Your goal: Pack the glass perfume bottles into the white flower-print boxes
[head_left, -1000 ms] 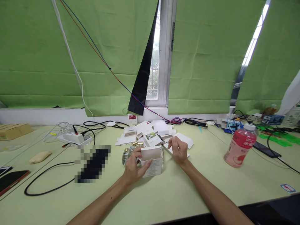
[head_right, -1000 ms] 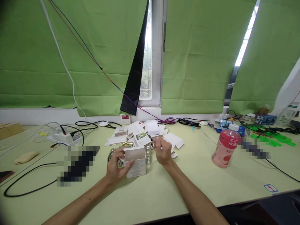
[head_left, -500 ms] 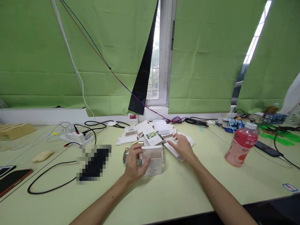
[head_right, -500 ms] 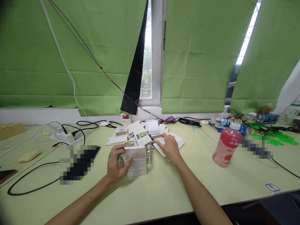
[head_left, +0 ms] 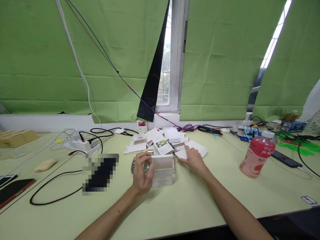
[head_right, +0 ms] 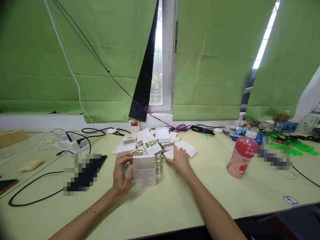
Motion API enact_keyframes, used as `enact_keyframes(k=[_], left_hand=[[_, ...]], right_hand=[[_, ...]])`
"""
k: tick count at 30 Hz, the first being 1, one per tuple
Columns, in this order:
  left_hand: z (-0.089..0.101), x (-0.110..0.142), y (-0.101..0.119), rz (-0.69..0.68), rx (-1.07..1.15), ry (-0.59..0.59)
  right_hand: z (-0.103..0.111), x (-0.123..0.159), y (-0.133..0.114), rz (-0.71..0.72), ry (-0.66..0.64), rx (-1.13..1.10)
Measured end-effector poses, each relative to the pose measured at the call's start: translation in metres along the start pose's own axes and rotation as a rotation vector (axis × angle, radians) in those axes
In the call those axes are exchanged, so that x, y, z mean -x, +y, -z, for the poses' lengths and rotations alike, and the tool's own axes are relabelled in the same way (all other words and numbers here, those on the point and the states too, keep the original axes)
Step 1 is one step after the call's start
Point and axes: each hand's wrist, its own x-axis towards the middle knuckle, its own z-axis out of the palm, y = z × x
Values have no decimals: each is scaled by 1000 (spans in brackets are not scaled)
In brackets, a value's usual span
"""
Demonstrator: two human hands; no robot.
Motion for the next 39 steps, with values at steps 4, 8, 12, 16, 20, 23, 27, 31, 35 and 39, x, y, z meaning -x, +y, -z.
enact_keyframes(k=[4,8,12,16,20,23,27,31,35,39], left_hand=[[0,2,-2,42,17,12],[0,2,-2,62,6,19],[0,2,-2,93,17,28],[-1,2,-3,149,48,50],[-1,3,-4,161,60,56],[-1,3,-5,164,62,58],[0,4,-6,164,57,60],[0,4,-6,158,39,66],[0,3,-5,162,30,69],[1,0,-4,163,17,88]], right_hand=[[2,2,-3,-9,-8,18],[5,3,-5,2,5,30],[5,3,-5,4,28,10],[7,3,-4,4,38,-13],[12,3,-4,-16,45,-29],[16,3,-4,-52,51,-65],[19,3,-5,-73,73,-136],[20,3,-7,-76,105,-214],[23,0,-7,-93,183,-347],[24,-5,-4,-81,265,-631]])
